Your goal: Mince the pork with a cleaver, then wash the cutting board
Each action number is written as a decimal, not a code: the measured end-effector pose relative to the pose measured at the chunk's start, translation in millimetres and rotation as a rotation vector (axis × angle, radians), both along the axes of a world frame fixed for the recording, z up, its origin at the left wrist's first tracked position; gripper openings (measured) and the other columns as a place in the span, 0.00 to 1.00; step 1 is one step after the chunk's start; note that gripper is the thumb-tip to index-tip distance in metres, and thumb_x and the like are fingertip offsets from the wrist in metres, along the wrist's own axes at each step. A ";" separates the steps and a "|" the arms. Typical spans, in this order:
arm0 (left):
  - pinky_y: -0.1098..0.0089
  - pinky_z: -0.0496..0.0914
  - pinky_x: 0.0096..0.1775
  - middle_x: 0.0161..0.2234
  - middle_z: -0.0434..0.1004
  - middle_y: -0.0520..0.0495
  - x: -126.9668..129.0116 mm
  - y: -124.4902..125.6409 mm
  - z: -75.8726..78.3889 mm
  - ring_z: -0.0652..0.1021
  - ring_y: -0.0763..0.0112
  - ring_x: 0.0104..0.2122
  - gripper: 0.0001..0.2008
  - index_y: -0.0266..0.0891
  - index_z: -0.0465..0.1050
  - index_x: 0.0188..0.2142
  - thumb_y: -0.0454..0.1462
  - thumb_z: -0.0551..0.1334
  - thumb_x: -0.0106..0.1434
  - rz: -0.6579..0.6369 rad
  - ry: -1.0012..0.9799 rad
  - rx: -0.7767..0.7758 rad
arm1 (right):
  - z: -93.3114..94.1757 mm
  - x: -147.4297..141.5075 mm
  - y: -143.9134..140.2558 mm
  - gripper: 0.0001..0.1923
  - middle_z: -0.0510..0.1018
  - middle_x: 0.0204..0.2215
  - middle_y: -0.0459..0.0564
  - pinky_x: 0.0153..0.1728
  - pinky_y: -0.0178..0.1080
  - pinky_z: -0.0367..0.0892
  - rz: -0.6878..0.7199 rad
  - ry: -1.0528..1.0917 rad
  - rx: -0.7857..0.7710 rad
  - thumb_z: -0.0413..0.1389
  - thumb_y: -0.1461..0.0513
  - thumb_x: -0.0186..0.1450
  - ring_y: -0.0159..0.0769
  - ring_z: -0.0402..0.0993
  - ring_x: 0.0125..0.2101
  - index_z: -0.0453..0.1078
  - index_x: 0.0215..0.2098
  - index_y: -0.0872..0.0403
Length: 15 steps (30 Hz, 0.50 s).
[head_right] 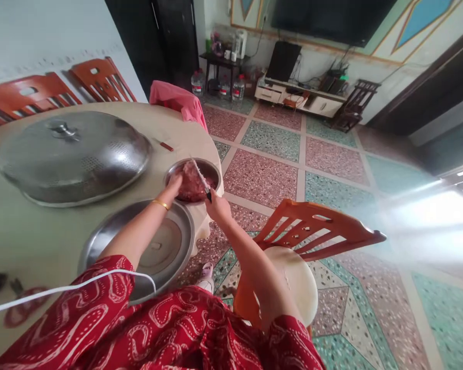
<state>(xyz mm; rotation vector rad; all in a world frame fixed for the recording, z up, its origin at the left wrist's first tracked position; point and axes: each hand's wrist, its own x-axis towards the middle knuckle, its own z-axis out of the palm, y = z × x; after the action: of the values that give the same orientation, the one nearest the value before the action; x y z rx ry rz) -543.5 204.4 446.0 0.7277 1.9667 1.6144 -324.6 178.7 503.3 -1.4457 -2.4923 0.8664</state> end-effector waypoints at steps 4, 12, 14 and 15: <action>0.62 0.66 0.55 0.46 0.77 0.40 -24.2 -5.0 -19.7 0.75 0.59 0.49 0.16 0.34 0.73 0.46 0.33 0.56 0.59 -0.086 0.247 -0.168 | -8.7 -17.9 5.0 0.22 0.79 0.40 0.55 0.39 0.40 0.65 -0.060 0.057 -0.042 0.49 0.58 0.66 0.44 0.75 0.39 0.63 0.58 0.52; 0.63 0.61 0.58 0.52 0.72 0.40 -1.3 1.4 -9.2 0.71 0.64 0.54 0.16 0.35 0.70 0.50 0.36 0.50 0.66 -0.371 0.759 0.018 | -3.2 -21.1 22.7 0.18 0.63 0.12 0.36 0.12 0.31 0.54 -0.268 0.578 -0.466 0.50 0.57 0.63 0.28 0.58 0.10 0.66 0.49 0.54; 0.62 0.63 0.55 0.49 0.74 0.40 4.5 6.8 -16.0 0.73 0.62 0.51 0.15 0.36 0.71 0.47 0.37 0.50 0.66 -0.519 0.869 -0.111 | 1.5 -20.6 25.4 0.17 0.62 0.11 0.35 0.11 0.30 0.53 -0.277 0.659 -0.465 0.52 0.57 0.62 0.27 0.57 0.09 0.65 0.49 0.54; 0.62 0.64 0.54 0.47 0.75 0.40 6.1 10.6 -20.4 0.73 0.61 0.49 0.14 0.36 0.72 0.45 0.37 0.50 0.67 -0.583 0.929 -0.176 | 4.3 -19.0 26.5 0.17 0.62 0.11 0.34 0.11 0.29 0.53 -0.289 0.683 -0.457 0.53 0.57 0.62 0.26 0.57 0.09 0.64 0.48 0.54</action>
<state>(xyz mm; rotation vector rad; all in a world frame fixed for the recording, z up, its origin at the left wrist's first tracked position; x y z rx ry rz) -537.4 214.9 425.6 1.9973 2.0860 0.7699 -343.6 205.2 507.5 -1.2685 -1.6095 1.5995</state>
